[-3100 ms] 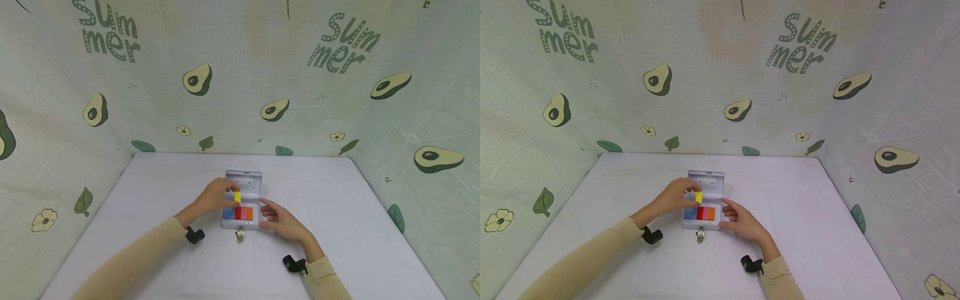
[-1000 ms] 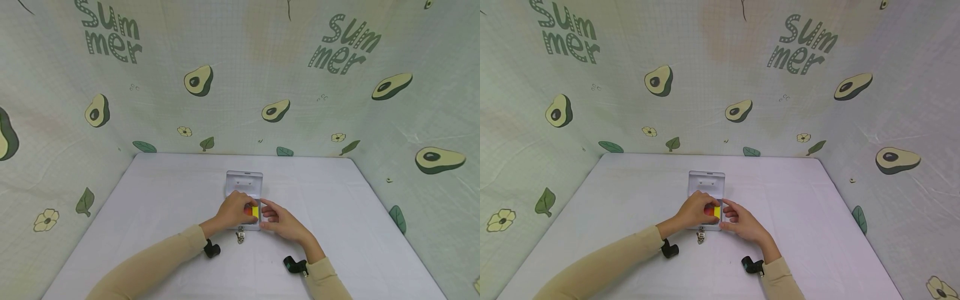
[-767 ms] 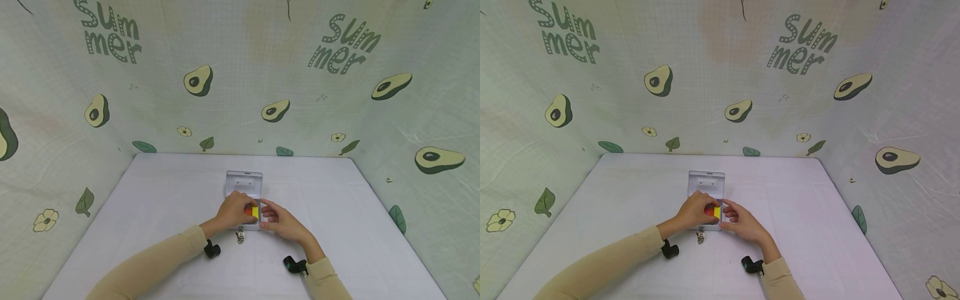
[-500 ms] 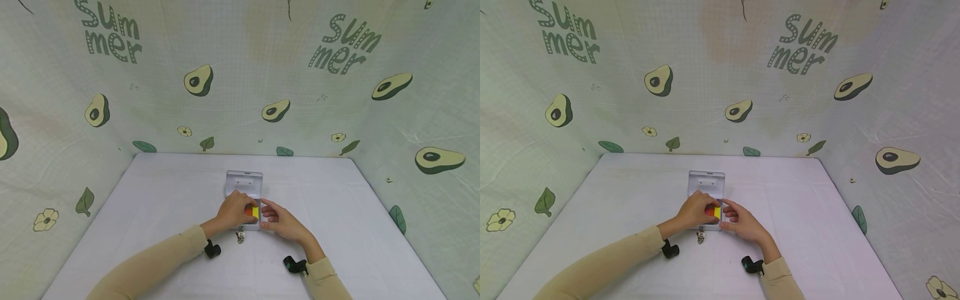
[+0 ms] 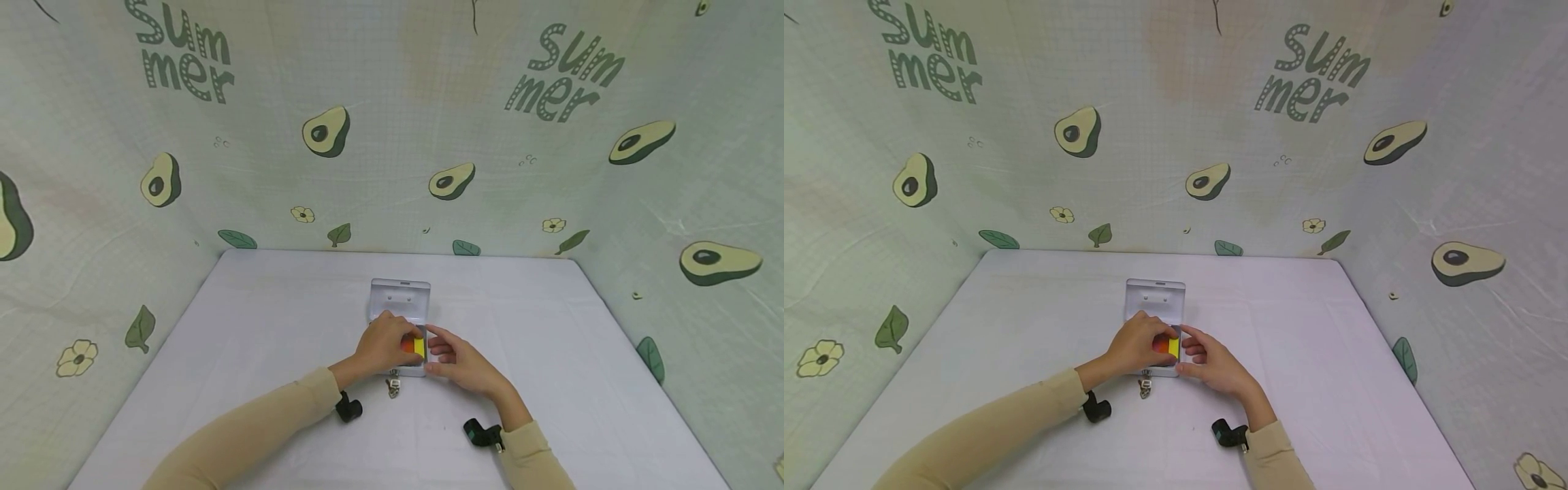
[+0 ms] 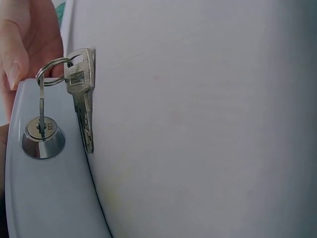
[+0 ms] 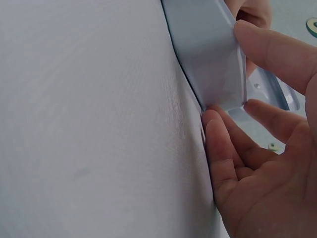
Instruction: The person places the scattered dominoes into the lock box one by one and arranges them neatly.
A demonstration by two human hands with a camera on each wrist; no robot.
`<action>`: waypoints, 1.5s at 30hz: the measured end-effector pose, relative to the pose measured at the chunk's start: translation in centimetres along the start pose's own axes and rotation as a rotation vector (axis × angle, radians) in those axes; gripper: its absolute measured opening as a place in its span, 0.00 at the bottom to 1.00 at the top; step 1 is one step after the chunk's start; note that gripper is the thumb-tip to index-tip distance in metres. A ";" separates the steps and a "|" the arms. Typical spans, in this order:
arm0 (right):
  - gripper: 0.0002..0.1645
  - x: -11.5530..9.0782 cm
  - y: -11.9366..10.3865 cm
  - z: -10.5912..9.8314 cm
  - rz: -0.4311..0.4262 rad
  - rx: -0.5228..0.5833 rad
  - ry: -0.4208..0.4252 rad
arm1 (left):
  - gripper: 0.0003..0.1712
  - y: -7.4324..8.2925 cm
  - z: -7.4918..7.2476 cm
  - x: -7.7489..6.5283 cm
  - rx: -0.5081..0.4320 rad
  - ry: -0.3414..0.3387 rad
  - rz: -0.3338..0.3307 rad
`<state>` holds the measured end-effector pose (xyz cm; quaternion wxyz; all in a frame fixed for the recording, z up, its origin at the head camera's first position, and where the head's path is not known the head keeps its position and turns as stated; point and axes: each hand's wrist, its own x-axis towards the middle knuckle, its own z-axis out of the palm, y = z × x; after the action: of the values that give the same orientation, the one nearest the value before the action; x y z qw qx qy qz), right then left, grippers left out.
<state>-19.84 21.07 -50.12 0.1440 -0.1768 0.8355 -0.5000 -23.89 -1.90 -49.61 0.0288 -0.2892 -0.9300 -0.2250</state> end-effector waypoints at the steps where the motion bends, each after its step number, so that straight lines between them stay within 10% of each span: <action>1: 0.48 0.0 0.0 0.0 0.000 -0.001 0.001 | 0.23 0.0 0.0 0.0 0.001 -0.001 0.001; 45: 0.48 -0.2 -0.2 0.0 -0.011 -0.013 0.011 | 0.22 0.5 -0.2 -0.2 0.053 -0.011 0.019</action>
<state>-19.65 21.08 -49.87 0.1355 -0.1797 0.8385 -0.4963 -23.52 -1.76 -49.24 0.0336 -0.2983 -0.9330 -0.1983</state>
